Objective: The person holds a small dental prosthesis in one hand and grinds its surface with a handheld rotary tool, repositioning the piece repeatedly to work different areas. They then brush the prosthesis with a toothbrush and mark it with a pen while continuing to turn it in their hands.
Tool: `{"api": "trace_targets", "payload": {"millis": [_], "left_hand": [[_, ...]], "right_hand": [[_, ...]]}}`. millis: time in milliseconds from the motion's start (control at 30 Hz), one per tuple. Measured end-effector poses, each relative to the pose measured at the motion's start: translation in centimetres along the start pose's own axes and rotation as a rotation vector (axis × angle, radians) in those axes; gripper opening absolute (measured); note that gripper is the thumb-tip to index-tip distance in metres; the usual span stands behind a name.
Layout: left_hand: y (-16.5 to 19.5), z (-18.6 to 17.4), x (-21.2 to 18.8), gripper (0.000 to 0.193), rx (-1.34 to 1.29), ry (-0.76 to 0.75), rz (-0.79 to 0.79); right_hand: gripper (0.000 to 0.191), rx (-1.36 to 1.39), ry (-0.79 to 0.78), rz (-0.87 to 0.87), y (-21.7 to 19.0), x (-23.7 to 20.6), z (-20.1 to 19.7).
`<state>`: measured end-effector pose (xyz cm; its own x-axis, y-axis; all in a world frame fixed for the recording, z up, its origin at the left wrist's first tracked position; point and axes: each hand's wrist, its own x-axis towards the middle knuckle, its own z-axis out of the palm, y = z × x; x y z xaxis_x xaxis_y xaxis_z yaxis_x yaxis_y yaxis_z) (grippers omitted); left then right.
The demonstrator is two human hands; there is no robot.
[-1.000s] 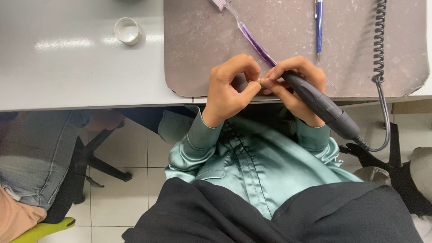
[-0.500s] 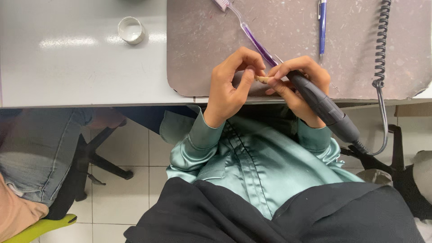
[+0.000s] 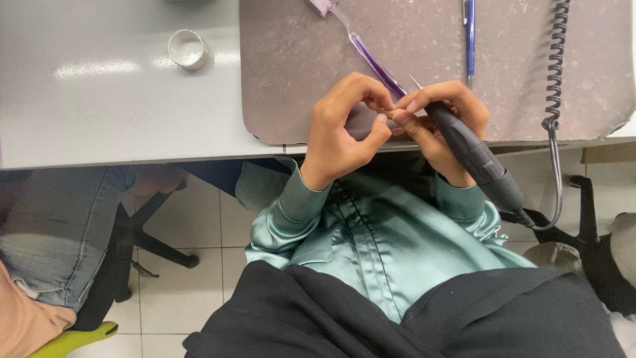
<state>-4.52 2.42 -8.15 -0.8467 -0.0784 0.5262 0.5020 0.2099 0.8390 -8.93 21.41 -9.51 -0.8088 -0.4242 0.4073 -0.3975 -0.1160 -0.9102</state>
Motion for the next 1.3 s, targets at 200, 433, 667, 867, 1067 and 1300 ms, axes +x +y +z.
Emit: {"api": "trace_targets", "payload": {"millis": [200, 433, 667, 867, 1067, 1300], "left_hand": [[-0.1, 0.3, -0.3, 0.018, 0.086, 0.049, 0.021], [-0.7, 0.5, -0.3, 0.016, 0.083, 0.063, 0.046], [-0.9, 1.0, -0.3, 0.014, 0.142, 0.028, -0.008], [-0.7, 0.6, 0.2, 0.016, 0.078, -0.004, 0.007], [-0.7, 1.0, 0.4, 0.019, 0.182, 0.009, 0.021], [-1.5, 1.8, 0.9, 0.021, 0.221, 0.004, 0.020]], "right_hand": [[0.026, -0.131, -0.003, -0.036, -0.1, 0.1, 0.2], [0.023, -0.150, -0.002, -0.044, -0.2, 0.3, 0.3], [0.024, -0.211, 0.018, -0.060, 0.0, 0.3, 0.2], [0.022, -0.116, 0.066, -0.007, 0.1, 0.5, 0.2], [0.025, -0.165, 0.060, -0.012, 0.2, 1.1, 0.2], [0.024, -0.195, 0.045, -0.014, 0.6, 1.6, -0.7]]}}
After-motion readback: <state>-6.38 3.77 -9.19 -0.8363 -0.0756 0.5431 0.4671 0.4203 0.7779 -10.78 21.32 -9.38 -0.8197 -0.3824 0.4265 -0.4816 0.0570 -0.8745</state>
